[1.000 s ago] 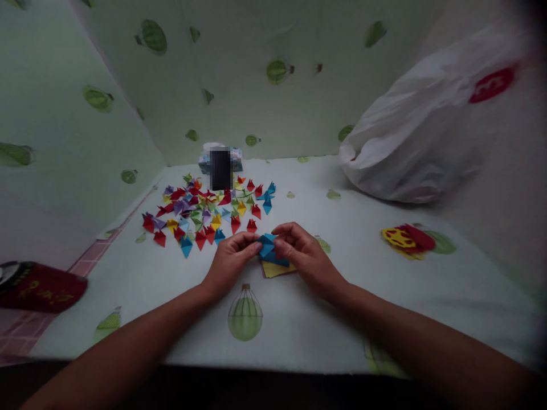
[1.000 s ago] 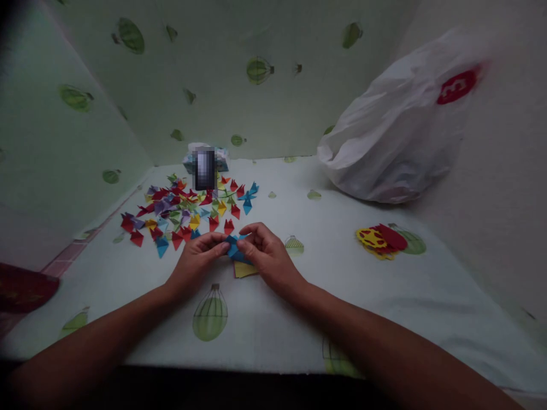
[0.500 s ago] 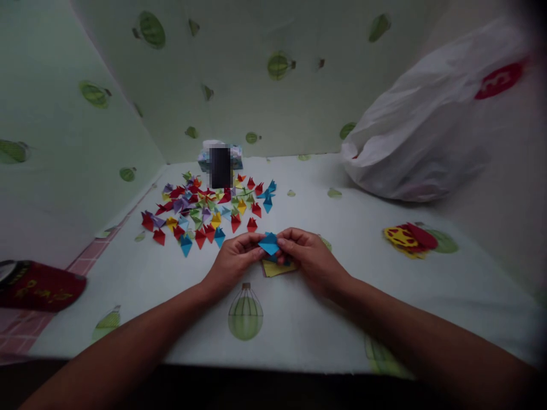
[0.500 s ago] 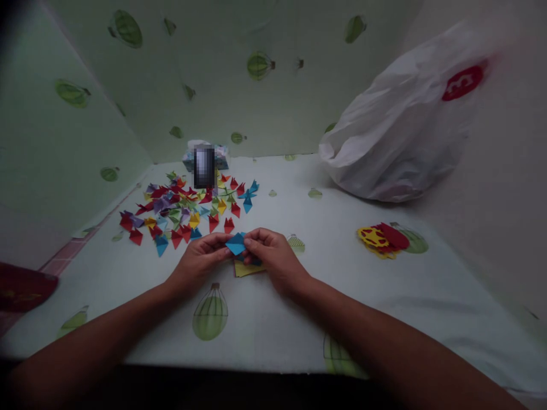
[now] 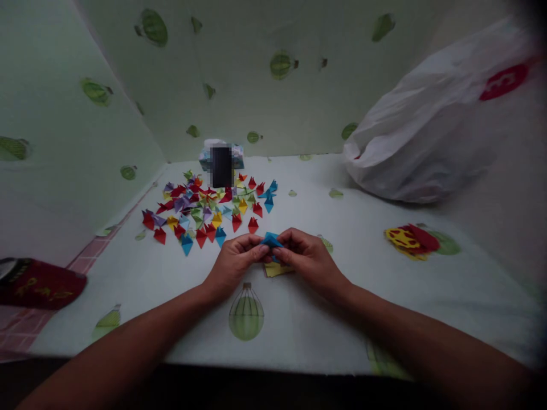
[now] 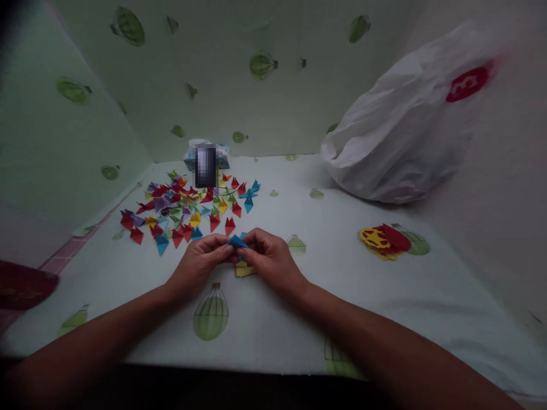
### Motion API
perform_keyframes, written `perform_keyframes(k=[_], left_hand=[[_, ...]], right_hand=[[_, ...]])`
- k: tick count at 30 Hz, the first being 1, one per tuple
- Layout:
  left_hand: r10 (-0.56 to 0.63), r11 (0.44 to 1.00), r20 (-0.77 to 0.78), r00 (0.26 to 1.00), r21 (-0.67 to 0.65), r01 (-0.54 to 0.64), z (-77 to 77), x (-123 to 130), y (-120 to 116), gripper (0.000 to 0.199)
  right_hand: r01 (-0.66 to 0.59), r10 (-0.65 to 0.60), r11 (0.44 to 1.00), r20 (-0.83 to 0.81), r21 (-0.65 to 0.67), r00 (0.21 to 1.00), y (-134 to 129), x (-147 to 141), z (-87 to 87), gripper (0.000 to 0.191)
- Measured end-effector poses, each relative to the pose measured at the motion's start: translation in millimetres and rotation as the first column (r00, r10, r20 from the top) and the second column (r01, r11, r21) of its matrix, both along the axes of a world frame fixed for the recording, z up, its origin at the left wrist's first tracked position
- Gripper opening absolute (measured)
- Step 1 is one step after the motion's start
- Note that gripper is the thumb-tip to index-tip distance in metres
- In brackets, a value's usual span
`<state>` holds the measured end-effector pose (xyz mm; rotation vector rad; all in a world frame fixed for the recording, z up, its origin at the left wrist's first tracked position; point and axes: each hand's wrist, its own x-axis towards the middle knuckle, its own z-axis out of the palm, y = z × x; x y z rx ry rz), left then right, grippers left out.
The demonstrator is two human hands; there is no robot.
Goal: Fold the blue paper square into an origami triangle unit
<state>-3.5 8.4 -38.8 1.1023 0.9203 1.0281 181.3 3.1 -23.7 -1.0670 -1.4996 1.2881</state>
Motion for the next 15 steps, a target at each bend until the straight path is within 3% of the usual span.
perform_keyframes(k=[6, 15], left_hand=[[0.007, 1.0, -0.038, 0.999, 0.002, -0.006, 0.1, 0.0, 0.1, 0.021], [0.035, 0.999, -0.035, 0.999, -0.014, -0.036, 6.6, 4.1, -5.2, 0.02]], right_hand=[[0.014, -0.014, 1.0, -0.004, -0.013, 1.0, -0.5, 0.4, -0.4, 0.015], [0.055, -0.063, 0.996, 0.119, 0.075, 0.991, -6.5, -0.2, -0.8, 0.018]])
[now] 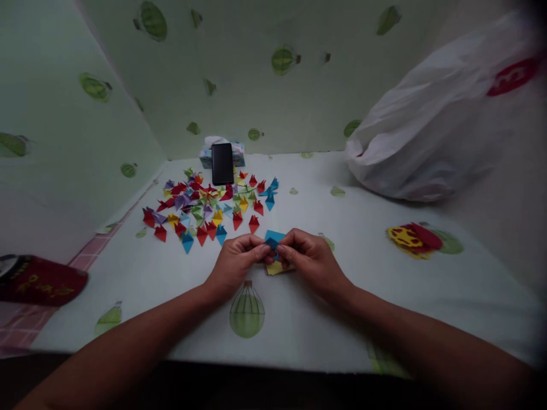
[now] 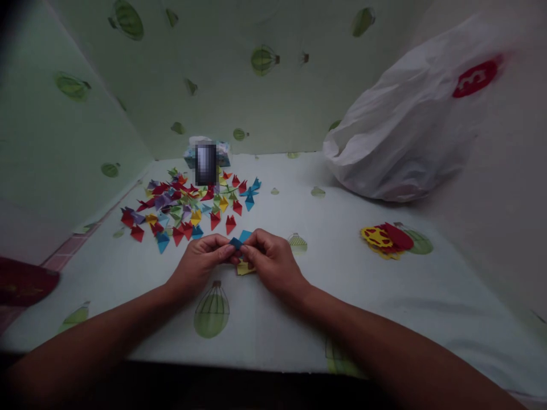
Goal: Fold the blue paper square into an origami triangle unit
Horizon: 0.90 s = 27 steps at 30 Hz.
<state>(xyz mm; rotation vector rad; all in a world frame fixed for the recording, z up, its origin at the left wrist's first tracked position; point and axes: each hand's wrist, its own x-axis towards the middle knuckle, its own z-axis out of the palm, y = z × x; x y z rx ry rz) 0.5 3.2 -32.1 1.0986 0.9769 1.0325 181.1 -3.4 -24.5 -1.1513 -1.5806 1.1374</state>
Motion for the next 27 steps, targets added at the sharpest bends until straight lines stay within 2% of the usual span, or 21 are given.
perform_keyframes(k=[6, 14, 22, 27], left_hand=[[-0.023, 0.998, 0.111, 0.994, -0.05, 0.029, -6.9, -0.9, 4.3, 0.026], [-0.015, 0.999, 0.129, 0.992, -0.039, 0.021, -6.5, -4.0, 5.8, 0.025], [-0.05, 0.995, 0.108, 0.993, -0.075, 0.058, -5.1, -4.1, 5.0, 0.024], [-0.019, 0.999, 0.031, 0.999, -0.033, 0.02, -2.5, -3.7, 1.9, 0.018]], right_hand=[[0.002, -0.001, 0.998, -0.016, 0.069, 1.0, 5.5, 1.1, 2.3, 0.015], [-0.111, 0.092, 0.991, -0.23, -0.07, 0.969, 6.2, 0.0, 0.7, 0.022], [-0.102, 0.07, 0.988, -0.255, -0.112, 0.964, 9.3, 1.2, -1.6, 0.021], [-0.122, 0.085, 0.982, -0.243, -0.142, 0.966, 9.5, 1.3, -2.3, 0.022]])
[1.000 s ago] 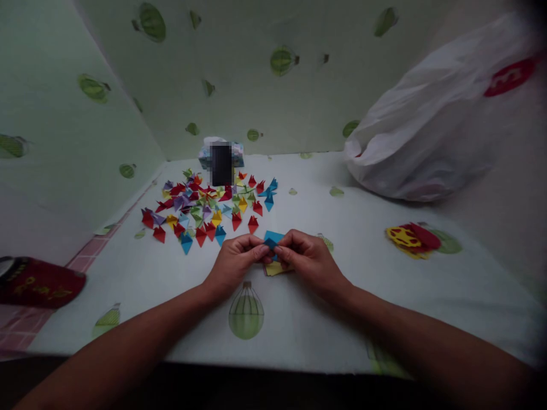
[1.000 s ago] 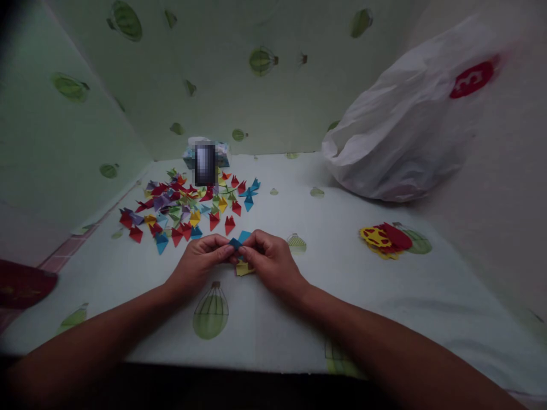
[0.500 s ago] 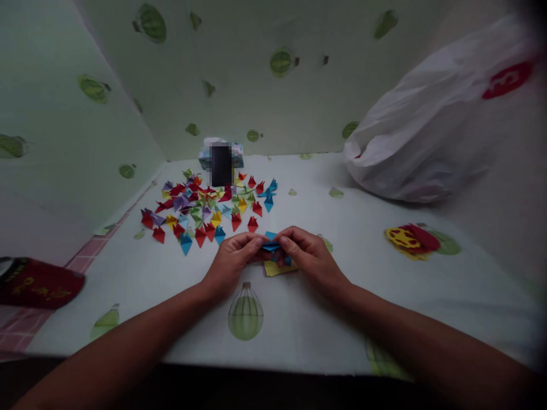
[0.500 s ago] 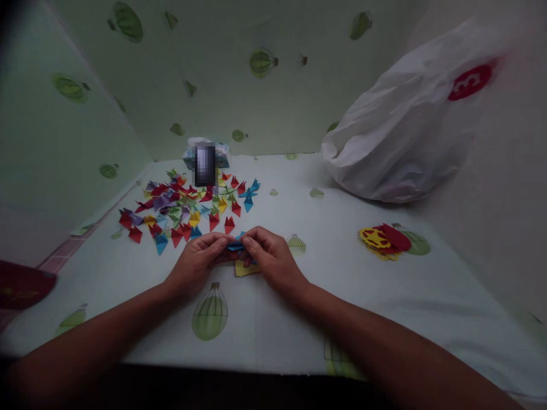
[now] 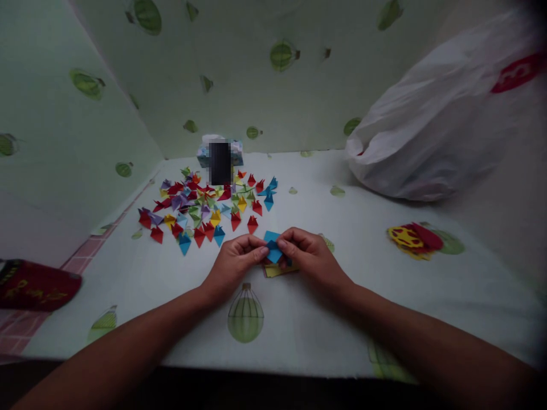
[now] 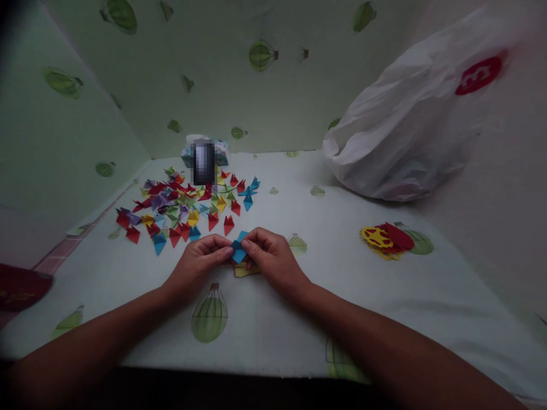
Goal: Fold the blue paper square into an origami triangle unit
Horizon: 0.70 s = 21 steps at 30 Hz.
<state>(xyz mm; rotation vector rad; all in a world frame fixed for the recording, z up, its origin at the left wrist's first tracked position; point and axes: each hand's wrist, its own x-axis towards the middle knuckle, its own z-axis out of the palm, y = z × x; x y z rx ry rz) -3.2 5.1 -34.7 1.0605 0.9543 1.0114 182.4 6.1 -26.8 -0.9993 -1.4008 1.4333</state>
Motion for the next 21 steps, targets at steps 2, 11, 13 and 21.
perform_keyframes(k=[2, 11, 13, 21], left_hand=[[0.03, 0.999, 0.0, 1.0, 0.011, -0.03, -0.1, 0.5, 0.5, 0.018], [0.078, 0.995, 0.101, 0.992, -0.075, -0.07, 0.3, 0.7, 4.4, 0.025], [0.068, 0.995, 0.1, 0.993, -0.075, -0.06, 0.9, 0.2, 4.2, 0.024], [-0.004, 0.998, 0.05, 0.999, -0.06, 0.007, 3.0, -2.0, 4.1, 0.024]], right_hand=[[-0.009, 0.01, 1.0, -0.031, 0.004, 0.999, -0.4, 0.1, -1.1, 0.02], [-0.052, 0.058, 0.985, -0.028, 0.164, 0.998, 0.5, -0.7, -4.2, 0.01], [-0.074, 0.063, 0.975, 0.06, 0.211, 0.996, -0.3, -0.5, -3.1, 0.006], [-0.073, -0.028, 0.909, 0.236, 0.41, 0.971, -0.9, 0.8, -2.1, 0.01]])
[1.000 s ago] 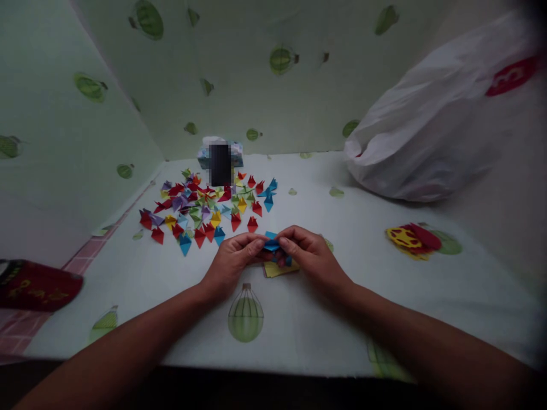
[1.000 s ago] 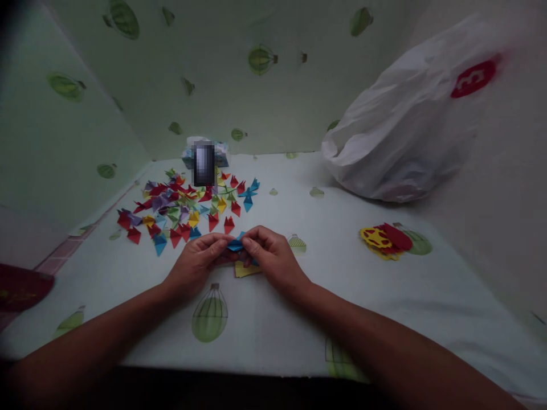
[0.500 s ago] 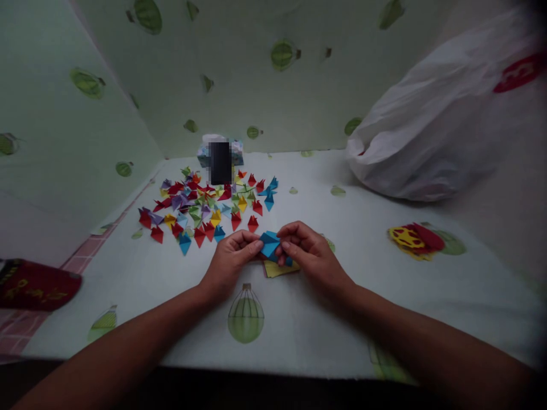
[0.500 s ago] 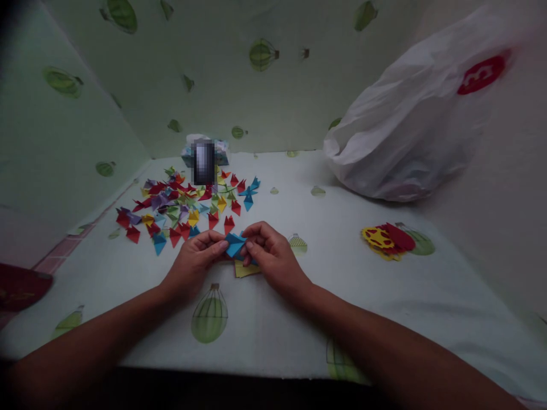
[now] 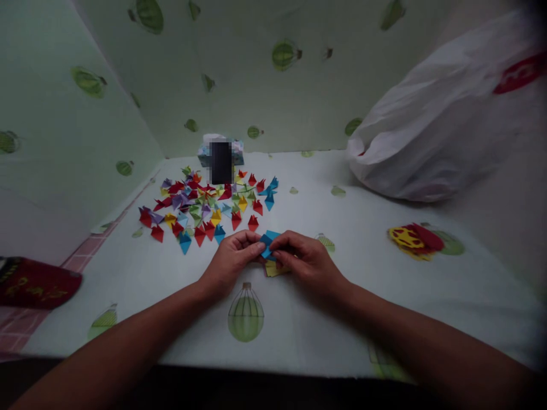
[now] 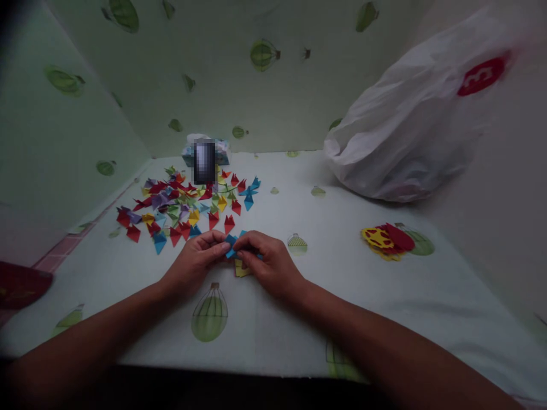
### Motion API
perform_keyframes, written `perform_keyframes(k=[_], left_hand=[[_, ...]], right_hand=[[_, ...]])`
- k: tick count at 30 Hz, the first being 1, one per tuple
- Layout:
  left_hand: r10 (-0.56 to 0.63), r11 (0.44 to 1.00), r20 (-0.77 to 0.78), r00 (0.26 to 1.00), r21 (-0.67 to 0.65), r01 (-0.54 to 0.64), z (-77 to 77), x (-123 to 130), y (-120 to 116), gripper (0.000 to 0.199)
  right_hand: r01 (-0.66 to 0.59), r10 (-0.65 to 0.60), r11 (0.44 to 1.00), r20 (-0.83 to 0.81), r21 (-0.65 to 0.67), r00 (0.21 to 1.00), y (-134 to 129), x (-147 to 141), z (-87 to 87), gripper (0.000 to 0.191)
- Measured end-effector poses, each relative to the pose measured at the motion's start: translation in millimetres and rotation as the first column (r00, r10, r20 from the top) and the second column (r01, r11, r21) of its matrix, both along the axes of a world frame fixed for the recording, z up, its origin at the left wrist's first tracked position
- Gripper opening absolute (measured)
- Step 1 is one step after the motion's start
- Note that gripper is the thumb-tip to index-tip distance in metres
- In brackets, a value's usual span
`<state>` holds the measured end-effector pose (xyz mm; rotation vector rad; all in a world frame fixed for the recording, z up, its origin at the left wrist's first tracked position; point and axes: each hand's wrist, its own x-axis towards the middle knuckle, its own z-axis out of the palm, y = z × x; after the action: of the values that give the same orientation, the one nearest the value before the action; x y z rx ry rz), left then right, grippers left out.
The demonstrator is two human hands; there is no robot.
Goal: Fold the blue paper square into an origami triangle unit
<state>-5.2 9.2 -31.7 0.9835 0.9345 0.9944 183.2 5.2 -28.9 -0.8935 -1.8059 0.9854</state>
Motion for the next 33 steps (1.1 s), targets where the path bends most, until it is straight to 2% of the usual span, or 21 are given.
perform_keyframes(k=[9, 18, 24, 27, 30, 33], left_hand=[[-0.051, 0.998, -0.041, 0.998, 0.028, 0.052, 3.9, -1.0, 1.5, 0.019], [-0.056, 0.993, -0.088, 0.995, 0.097, 0.064, -0.1, -1.8, -2.2, 0.019], [-0.033, 0.987, -0.146, 0.989, 0.149, 0.055, 3.3, -0.7, -4.5, 0.024], [-0.001, 0.988, -0.167, 0.986, 0.155, 0.027, 6.1, 0.7, -5.5, 0.025], [0.031, 0.988, -0.164, 0.986, 0.156, -0.005, 7.1, 0.9, -6.1, 0.025], [0.057, 0.986, -0.161, 0.985, 0.162, -0.03, 6.3, 0.3, -5.8, 0.026]], right_hand=[[-0.024, 0.016, 0.987, 0.05, 0.16, 0.999, 2.7, 1.8, -3.8, 0.011], [0.022, -0.039, 0.988, 0.11, 0.156, 0.993, -1.0, 1.0, 3.2, 0.012], [0.071, -0.085, 0.988, 0.105, 0.135, 0.991, -2.8, 0.3, 3.8, 0.012], [0.075, -0.079, 0.996, 0.071, 0.057, 0.994, -3.6, -0.1, 3.4, 0.01], [0.053, -0.058, 0.991, -0.039, -0.125, 0.998, -3.7, -0.8, 2.7, 0.007], [0.017, -0.063, 0.961, -0.159, -0.278, 0.985, -2.5, -1.6, 1.7, 0.009]])
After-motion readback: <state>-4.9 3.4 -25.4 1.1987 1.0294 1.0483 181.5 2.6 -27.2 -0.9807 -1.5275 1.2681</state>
